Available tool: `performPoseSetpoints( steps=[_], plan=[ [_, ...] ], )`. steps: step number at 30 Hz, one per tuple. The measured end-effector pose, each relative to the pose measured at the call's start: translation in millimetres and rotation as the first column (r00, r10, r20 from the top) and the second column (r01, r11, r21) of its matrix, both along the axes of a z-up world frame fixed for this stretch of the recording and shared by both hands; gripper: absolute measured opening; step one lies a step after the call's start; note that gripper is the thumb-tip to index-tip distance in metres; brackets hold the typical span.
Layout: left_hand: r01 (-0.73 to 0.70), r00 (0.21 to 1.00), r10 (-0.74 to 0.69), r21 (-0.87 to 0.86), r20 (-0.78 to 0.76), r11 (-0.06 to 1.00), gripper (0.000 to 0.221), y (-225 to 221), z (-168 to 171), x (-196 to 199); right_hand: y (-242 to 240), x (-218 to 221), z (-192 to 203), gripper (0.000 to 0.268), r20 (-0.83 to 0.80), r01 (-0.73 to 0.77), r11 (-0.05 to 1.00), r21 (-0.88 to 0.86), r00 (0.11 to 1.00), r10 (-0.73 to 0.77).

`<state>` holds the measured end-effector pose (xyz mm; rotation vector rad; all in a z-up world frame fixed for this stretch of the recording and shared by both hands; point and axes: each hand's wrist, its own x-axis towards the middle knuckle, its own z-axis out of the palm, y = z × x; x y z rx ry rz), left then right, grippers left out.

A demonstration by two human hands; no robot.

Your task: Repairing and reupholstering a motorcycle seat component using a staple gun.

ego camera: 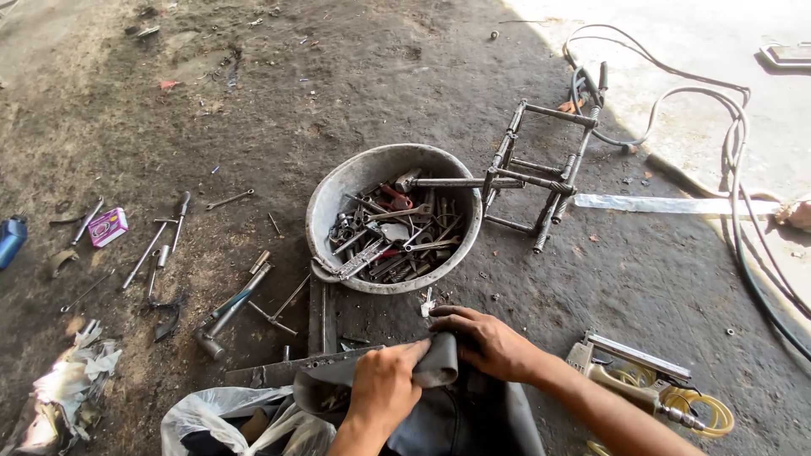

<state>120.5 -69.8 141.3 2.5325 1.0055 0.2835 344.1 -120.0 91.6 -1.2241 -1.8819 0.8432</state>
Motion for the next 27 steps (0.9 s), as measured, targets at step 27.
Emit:
performPoseSetpoints(
  steps=[27],
  plan=[
    [0.033, 0.949, 0.128, -0.495, 0.288, 0.868, 0.032, -7.0, -149.1, 37.6, -71.0, 15.6, -120.5, 0.035, -0.266, 0.371, 0.648, -0.665, 0.693, -0.67]
  ],
)
